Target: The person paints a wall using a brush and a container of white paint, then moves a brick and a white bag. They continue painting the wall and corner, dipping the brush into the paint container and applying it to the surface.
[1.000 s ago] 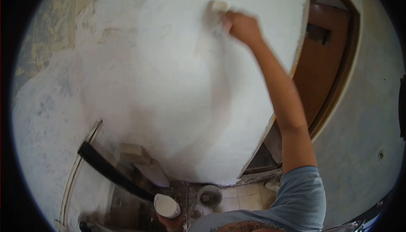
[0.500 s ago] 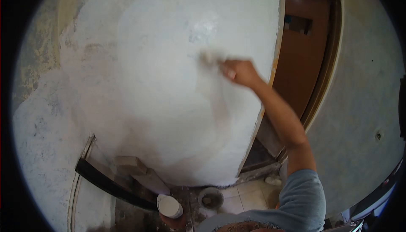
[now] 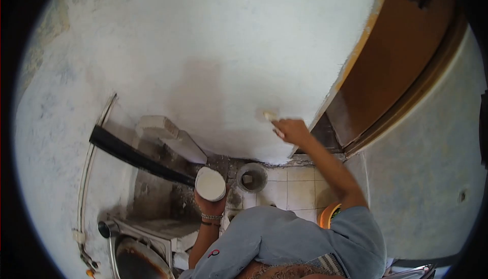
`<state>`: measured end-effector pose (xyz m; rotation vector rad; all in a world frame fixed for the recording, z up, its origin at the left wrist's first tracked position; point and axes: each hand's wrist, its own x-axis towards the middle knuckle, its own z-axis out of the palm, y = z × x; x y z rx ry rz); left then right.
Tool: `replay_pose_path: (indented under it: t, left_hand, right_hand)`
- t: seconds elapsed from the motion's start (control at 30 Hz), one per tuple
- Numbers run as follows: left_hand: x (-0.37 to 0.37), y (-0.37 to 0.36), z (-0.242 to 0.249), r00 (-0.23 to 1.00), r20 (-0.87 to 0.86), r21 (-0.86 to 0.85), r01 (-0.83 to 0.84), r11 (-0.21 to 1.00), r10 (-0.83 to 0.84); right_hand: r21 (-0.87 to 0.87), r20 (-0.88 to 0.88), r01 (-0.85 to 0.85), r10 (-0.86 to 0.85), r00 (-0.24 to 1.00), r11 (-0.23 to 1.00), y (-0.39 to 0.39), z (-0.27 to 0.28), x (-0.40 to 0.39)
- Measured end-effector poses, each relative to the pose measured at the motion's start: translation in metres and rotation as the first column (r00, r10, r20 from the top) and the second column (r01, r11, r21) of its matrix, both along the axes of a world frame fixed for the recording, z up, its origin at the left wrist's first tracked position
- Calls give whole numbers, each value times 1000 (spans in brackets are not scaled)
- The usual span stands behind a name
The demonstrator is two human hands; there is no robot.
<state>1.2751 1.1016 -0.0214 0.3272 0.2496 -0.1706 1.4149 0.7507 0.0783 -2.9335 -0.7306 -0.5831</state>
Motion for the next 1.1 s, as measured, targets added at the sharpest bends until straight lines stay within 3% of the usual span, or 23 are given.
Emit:
replay_pose_path:
  t: [0.07, 0.1, 0.17, 0.2, 0.23, 0.33, 0.57, 0.8, 1.1]
  left_hand:
    - [2, -13, 6, 999, -31, -2, -18, 1000, 18]
    - [2, -24, 14, 998, -53, 14, -34, 999, 35]
    - [1, -41, 17, 995, -83, -6, -49, 999, 49]
    - [2, -47, 9, 998, -54, 12, -38, 999, 39]
    - [2, -54, 12, 997, -56, 36, -47, 998, 49]
    - [2, -77, 15, 999, -32, 38, -41, 998, 42]
    - [0, -117, 6, 999, -1, -17, -43, 999, 43]
    - [2, -134, -1, 994, -79, -13, -76, 997, 74]
    - [1, -137, -7, 992, -66, 28, -102, 994, 104]
  right_hand:
    - [428, -61, 56, -33, 998, 902, 10, -36, -39]
    - [549, -22, 66, -65, 998, 833, 16, -48, -52]
    - [857, -255, 205, 43, 966, 473, 15, -66, -76]
    - [915, -354, 315, 126, 927, 253, 15, -70, -84]
    - [926, -369, 347, 159, 916, 149, 18, -50, -95]
    - [948, -300, 316, 255, 919, -25, 7, -19, -107]
    - [968, -202, 238, 305, 931, -85, -17, 28, -113]
    - [950, -280, 159, 512, 812, 268, -12, 60, -112]
    - [849, -358, 1, 574, 737, 528, 25, 64, -88]
